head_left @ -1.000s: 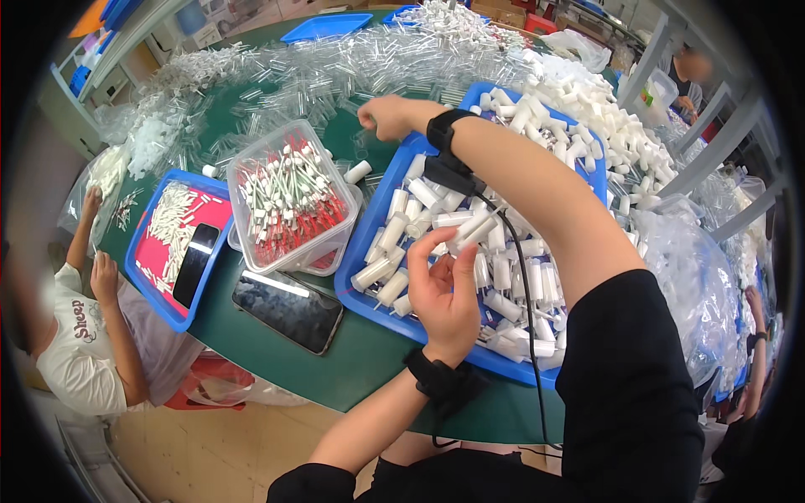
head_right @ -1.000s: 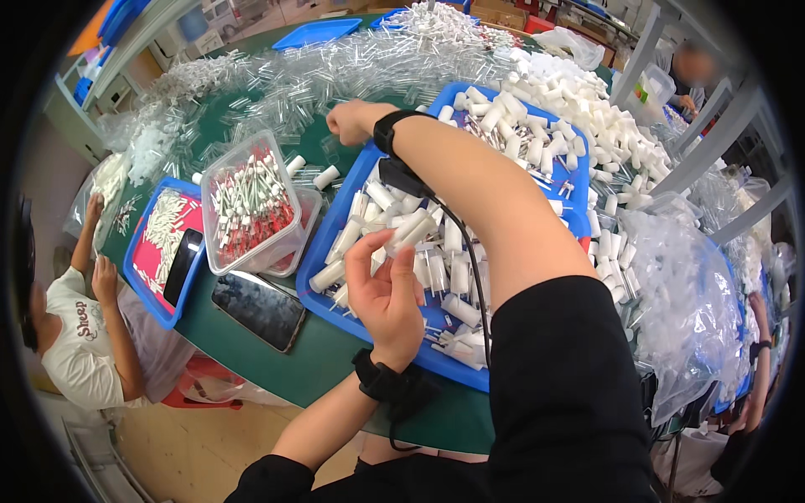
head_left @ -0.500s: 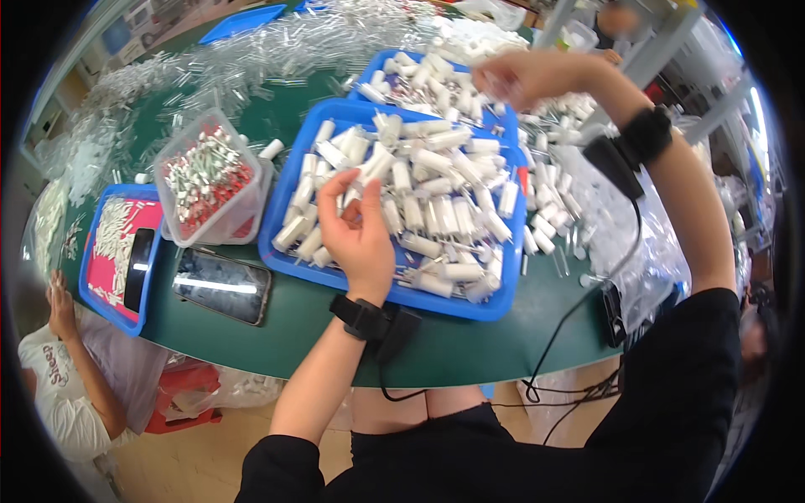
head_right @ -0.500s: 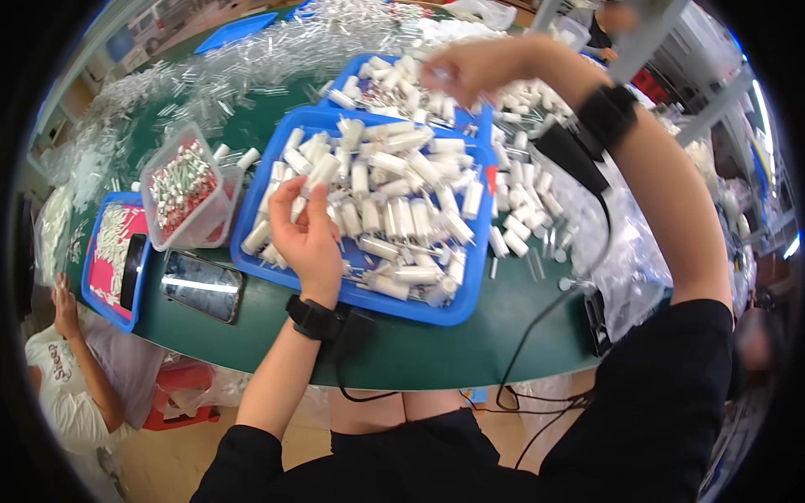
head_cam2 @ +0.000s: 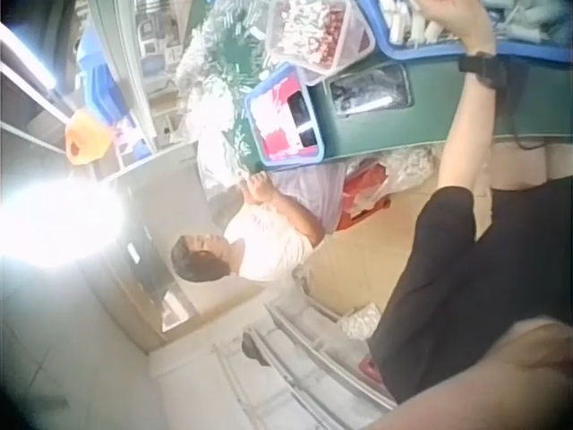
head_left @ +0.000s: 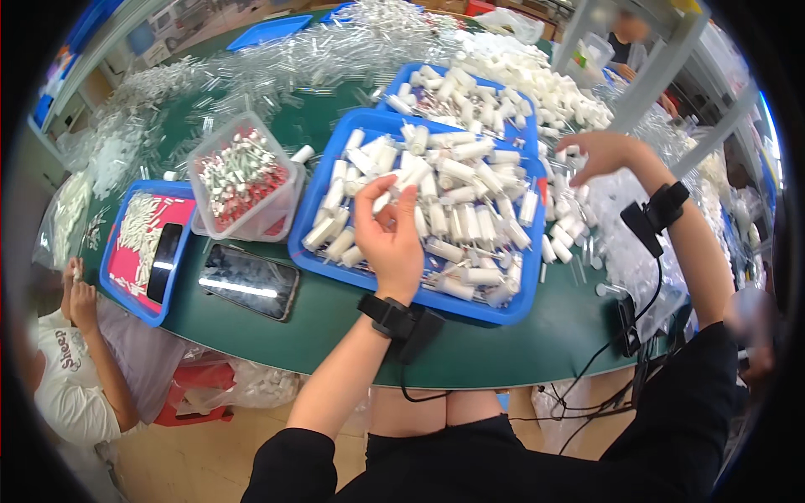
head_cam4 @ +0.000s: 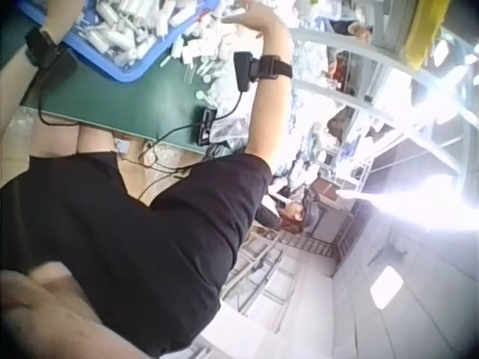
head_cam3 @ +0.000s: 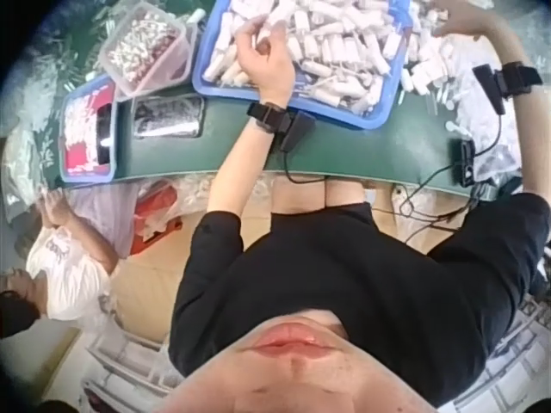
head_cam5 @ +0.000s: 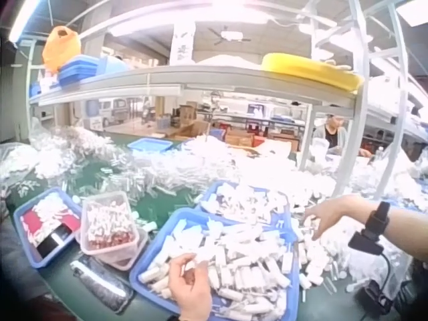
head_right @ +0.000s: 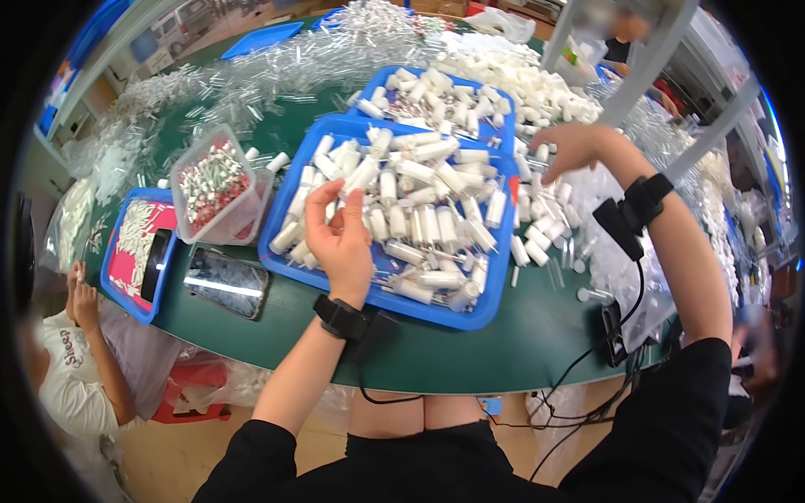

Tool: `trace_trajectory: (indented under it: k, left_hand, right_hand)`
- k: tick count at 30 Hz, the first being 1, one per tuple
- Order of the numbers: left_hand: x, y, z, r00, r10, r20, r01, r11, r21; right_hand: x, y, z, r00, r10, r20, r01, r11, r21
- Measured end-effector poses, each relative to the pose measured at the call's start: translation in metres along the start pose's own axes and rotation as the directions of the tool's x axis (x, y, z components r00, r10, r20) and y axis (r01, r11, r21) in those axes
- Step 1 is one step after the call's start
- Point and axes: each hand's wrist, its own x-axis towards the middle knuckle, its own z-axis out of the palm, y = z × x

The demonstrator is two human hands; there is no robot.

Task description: The recorder is assembling small white plastic components at a workbench in a manufacturing environment.

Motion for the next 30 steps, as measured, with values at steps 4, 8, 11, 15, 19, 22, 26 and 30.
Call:
trace_trajectory:
  k: [4,8,11,15,19,22,26,30]
  left_hand:
    - [0.004,0.012,-0.008,0.997,0.04,-0.07,-0.042,0.999,-0.028]
    - [0.008,0.028,-0.029,0.965,0.252,-0.072,-0.247,0.966,0.073]
    - [0.012,0.031,-0.046,0.859,0.508,-0.07,-0.472,0.837,0.277]
    - [0.004,0.045,-0.045,0.8,0.508,-0.321,-0.331,0.818,0.471]
    - [0.006,0.048,-0.049,0.684,0.66,-0.311,-0.53,0.742,0.41]
    - [0.006,0.044,-0.05,0.705,0.647,-0.29,-0.546,0.757,0.359]
    - [0.001,0.051,-0.053,0.771,0.552,-0.317,-0.295,0.751,0.59]
    - [0.007,0.042,-0.042,0.731,0.609,-0.307,-0.413,0.753,0.512]
  right_hand:
    - [0.041,-0.112,-0.064,0.97,-0.202,-0.136,0.173,0.965,-0.197]
    - [0.103,-0.23,-0.103,0.84,-0.512,-0.179,0.402,0.809,-0.429]
    - [0.168,-0.303,-0.099,0.677,-0.665,-0.315,0.553,0.743,-0.378]
    - [0.241,-0.374,-0.086,0.442,-0.743,-0.502,0.744,0.617,-0.257]
    - [0.259,-0.437,-0.062,0.443,-0.762,-0.473,0.824,0.553,-0.119]
    - [0.287,-0.454,-0.044,0.493,-0.785,-0.376,0.815,0.567,-0.116]
    - [0.291,-0.464,-0.036,0.549,-0.783,-0.294,0.795,0.598,-0.107]
    - [0.286,-0.457,-0.031,0.6,-0.763,-0.24,0.785,0.619,-0.007]
